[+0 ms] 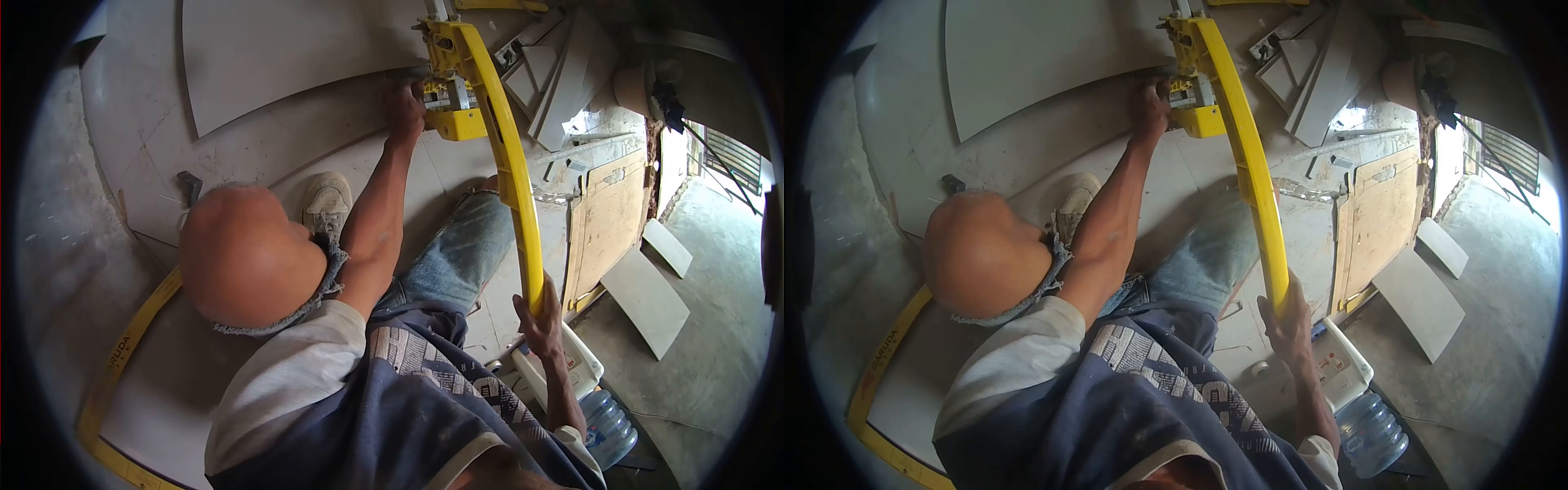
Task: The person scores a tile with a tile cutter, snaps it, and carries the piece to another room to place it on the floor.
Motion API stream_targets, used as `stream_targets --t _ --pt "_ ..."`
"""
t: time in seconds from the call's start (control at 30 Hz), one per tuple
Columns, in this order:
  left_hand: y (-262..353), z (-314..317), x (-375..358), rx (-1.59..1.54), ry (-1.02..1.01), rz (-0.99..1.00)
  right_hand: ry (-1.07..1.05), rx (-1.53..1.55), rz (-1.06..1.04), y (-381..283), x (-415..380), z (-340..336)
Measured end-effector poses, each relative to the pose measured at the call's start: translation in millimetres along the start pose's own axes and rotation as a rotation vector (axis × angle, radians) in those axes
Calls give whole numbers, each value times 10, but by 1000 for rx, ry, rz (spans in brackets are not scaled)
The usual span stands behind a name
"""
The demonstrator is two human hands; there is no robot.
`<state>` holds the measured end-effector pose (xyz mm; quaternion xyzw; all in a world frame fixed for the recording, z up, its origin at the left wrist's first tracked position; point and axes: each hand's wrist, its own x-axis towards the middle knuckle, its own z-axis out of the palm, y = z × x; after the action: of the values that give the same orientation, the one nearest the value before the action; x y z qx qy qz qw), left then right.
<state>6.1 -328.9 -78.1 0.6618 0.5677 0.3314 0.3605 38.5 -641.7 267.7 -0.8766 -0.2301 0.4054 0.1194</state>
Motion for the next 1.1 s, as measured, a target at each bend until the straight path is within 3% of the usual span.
stream_targets --t 0.63,0.73,0.83,1.1 --pt "-27 -20 42 0 -11 -15 47 -2 -91 693 260 420" --pt "-17 -19 12 -1 -8 0 6 40 43 358 151 335" --pt "15 -75 -18 -3 7 10 23 28 -35 440 126 338" --pt "28 -81 -56 5 -14 11 15 72 -7 506 129 370"
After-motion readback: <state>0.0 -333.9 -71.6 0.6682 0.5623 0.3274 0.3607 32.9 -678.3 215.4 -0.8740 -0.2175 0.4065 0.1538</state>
